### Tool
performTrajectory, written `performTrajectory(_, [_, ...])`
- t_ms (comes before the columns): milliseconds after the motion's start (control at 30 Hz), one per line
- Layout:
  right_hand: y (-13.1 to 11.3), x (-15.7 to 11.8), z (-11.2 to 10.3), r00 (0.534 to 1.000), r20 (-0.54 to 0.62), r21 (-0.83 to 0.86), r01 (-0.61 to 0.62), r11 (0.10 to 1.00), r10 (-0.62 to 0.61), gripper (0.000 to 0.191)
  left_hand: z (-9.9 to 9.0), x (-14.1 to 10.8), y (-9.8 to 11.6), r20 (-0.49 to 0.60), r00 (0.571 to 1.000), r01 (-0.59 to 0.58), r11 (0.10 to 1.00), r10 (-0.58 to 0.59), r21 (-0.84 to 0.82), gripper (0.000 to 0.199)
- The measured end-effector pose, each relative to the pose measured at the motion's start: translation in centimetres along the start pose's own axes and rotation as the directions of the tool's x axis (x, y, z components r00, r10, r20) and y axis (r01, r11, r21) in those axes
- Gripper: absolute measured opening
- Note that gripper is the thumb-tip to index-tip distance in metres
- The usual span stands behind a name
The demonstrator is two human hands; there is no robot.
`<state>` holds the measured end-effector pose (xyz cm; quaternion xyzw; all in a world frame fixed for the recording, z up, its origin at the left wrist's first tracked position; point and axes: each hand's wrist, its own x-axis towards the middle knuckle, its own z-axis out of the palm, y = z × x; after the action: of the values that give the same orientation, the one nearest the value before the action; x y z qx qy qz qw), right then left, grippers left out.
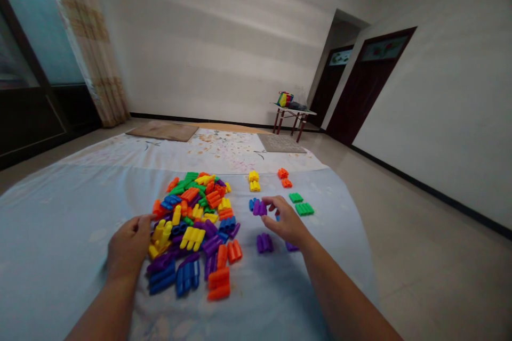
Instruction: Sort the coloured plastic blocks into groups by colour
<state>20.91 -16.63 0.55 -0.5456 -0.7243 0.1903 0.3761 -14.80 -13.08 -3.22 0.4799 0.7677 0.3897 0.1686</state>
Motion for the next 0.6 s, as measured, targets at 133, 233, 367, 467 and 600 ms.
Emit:
performTrajectory(133, [1.1,-2.3,-1.8,0.995,0.101,-0.001,-0.008,1.000,0.009,0.038,0.1,0.0,-0.2,-0.008,1.000,-0.019,1.000,0.019,0.022,0.036])
performTrajectory(233, [1.0,-3.2,-2.1,0.979,0.205,-0.016,0.019,1.000,-0.015,0.040,0.2,0.1,-0.4,-0.030,0.999,-0.031,0.999,0.032,0.038,0.037])
performTrajectory(367, [0.6,-3.6,-2.0,0.954,0.298,-0.059,0.044,0.997,-0.024,0.041,0.1,0.0,-0.3,-0.062,0.998,-0.030,0.998,0.034,0.056,0.038])
performTrajectory(467, [0.6,-3.6,-1.9,0.940,0.342,-0.096,0.042,0.994,-0.006,0.043,0.0,-0.1,0.0,-0.070,0.997,-0.019,0.997,0.024,0.072,0.039])
performTrajectory(600, [1.0,-3.5,-2.0,0.926,0.376,-0.132,0.038,0.990,0.014,0.045,0.0,-0.1,0.1,-0.064,0.998,-0.010,0.995,0.017,0.096,0.039])
